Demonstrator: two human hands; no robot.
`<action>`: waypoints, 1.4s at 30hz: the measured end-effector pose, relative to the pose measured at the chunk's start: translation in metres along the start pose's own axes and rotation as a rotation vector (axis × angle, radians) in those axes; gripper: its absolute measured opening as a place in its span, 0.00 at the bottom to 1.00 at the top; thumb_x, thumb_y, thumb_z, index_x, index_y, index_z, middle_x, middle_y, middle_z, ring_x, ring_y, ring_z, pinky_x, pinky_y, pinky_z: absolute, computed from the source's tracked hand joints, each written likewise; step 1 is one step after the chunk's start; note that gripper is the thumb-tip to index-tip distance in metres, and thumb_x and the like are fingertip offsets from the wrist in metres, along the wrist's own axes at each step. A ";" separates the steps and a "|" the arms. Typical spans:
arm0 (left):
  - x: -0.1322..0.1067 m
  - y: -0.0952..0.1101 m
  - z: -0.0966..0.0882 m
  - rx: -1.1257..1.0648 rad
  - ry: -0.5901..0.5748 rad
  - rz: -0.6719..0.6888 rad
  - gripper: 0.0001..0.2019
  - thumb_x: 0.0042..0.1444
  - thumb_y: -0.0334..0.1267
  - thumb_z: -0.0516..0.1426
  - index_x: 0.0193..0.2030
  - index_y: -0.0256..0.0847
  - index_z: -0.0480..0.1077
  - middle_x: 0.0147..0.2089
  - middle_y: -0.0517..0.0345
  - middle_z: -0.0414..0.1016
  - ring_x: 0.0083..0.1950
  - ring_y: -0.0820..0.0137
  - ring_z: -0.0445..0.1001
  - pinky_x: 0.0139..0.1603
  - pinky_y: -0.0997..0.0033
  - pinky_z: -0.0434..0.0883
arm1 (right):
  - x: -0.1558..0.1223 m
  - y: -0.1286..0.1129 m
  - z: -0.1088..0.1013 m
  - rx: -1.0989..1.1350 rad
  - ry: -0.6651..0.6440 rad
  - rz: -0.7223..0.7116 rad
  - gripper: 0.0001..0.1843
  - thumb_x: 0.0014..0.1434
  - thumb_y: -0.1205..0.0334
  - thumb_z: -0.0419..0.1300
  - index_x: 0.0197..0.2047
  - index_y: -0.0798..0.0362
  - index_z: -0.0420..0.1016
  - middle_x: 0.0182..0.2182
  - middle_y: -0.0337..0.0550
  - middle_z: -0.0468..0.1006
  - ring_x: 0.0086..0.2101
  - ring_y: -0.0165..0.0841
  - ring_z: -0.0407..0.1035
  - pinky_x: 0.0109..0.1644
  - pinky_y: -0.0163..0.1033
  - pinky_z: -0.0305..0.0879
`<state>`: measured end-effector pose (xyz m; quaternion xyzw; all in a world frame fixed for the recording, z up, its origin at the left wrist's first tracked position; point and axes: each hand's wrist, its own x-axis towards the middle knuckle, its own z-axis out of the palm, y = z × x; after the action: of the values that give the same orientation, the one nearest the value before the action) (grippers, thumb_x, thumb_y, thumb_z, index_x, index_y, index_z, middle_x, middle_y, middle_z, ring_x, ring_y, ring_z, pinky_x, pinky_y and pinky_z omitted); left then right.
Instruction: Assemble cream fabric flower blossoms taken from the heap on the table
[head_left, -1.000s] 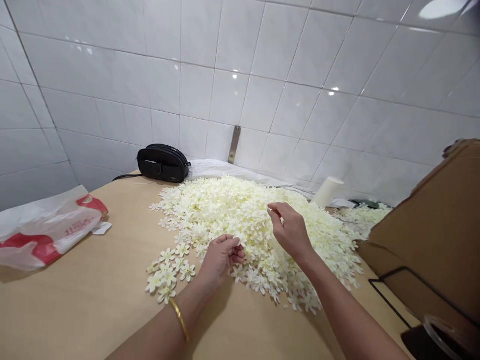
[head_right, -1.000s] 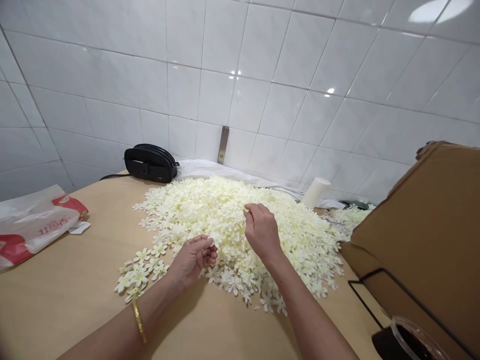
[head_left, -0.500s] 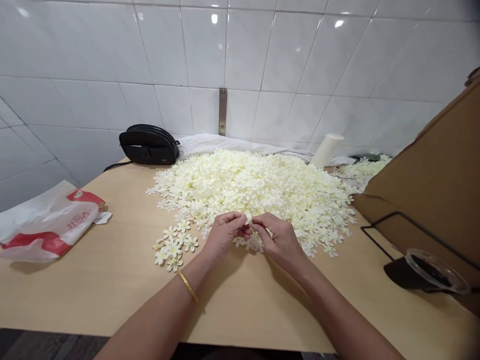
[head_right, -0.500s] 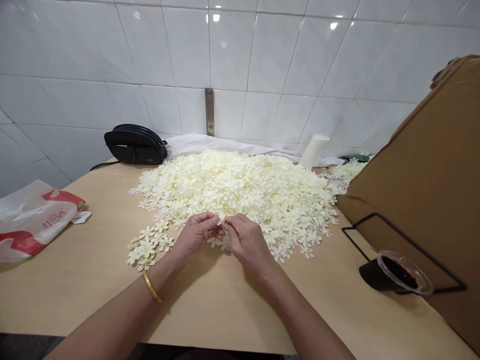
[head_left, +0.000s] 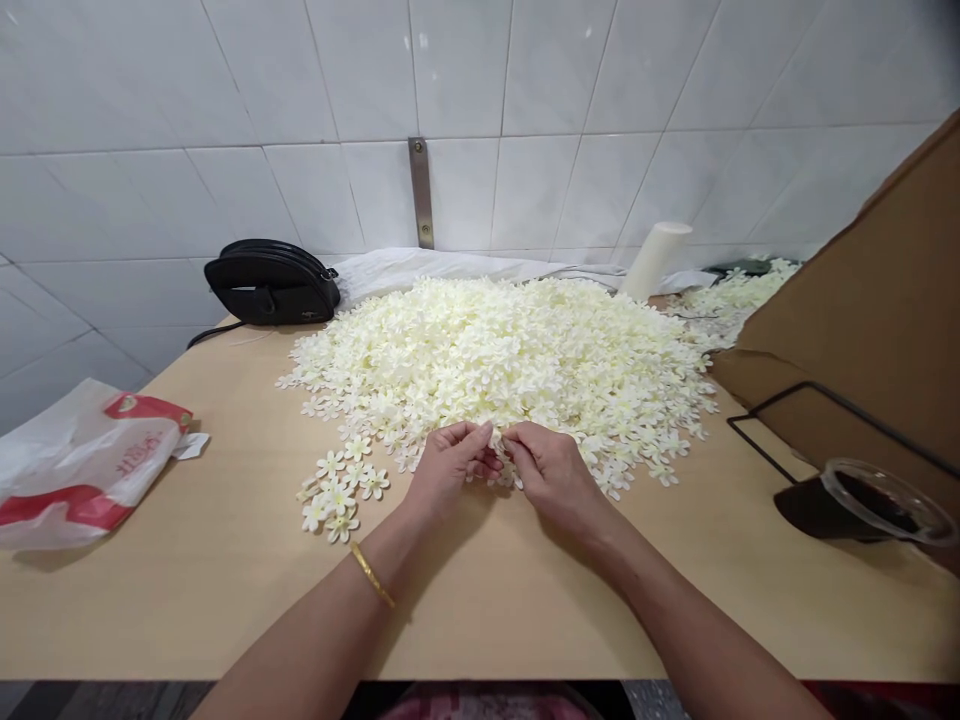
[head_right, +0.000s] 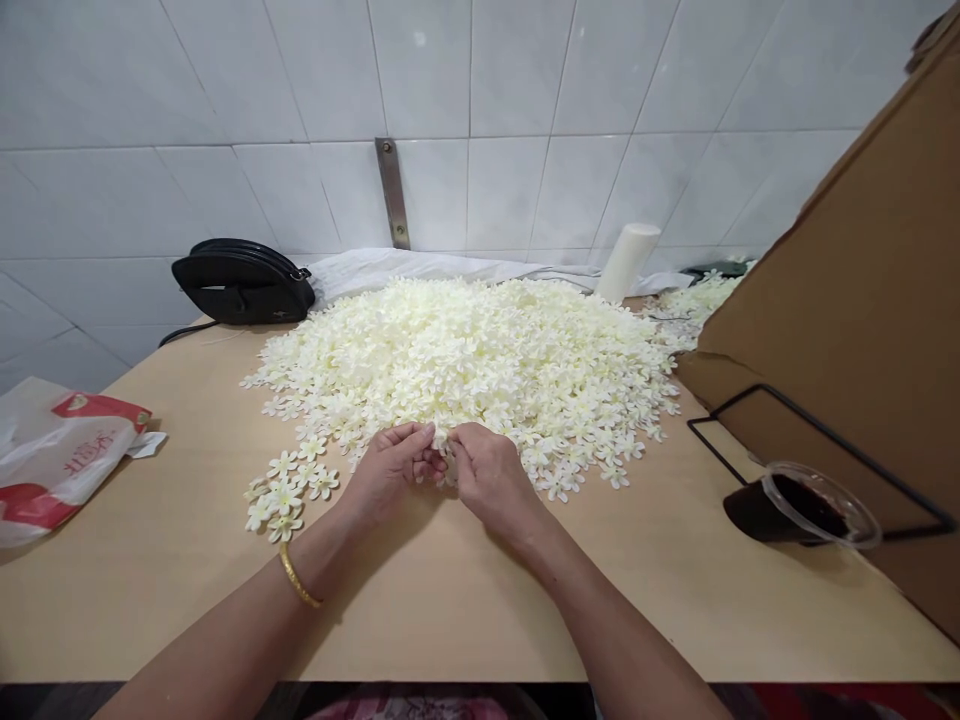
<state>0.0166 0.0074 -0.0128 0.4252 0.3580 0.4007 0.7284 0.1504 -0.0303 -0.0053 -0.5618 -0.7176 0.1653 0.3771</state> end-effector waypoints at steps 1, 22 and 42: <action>0.000 0.000 0.000 -0.012 -0.005 -0.012 0.10 0.44 0.39 0.59 0.24 0.34 0.66 0.19 0.56 0.69 0.21 0.75 0.68 0.25 0.75 0.64 | 0.000 0.000 -0.001 0.044 -0.005 0.025 0.12 0.55 0.68 0.45 0.22 0.54 0.63 0.19 0.36 0.63 0.21 0.26 0.57 0.27 0.32 0.53; 0.004 0.003 -0.003 -0.163 0.100 0.017 0.09 0.41 0.37 0.59 0.21 0.36 0.62 0.15 0.60 0.66 0.17 0.76 0.64 0.20 0.76 0.62 | 0.091 -0.003 -0.049 0.284 0.182 0.061 0.11 0.51 0.57 0.52 0.24 0.55 0.67 0.21 0.39 0.70 0.24 0.28 0.63 0.30 0.35 0.60; 0.003 0.010 -0.009 -0.186 0.209 0.067 0.07 0.40 0.33 0.57 0.20 0.36 0.61 0.16 0.61 0.65 0.18 0.78 0.64 0.21 0.78 0.62 | 0.057 -0.022 -0.019 -0.084 0.200 -0.149 0.09 0.56 0.64 0.47 0.34 0.53 0.67 0.31 0.44 0.70 0.33 0.32 0.64 0.37 0.36 0.58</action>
<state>0.0074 0.0163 -0.0078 0.3234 0.3790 0.4983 0.7096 0.1439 0.0126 0.0420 -0.5359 -0.7223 0.0499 0.4344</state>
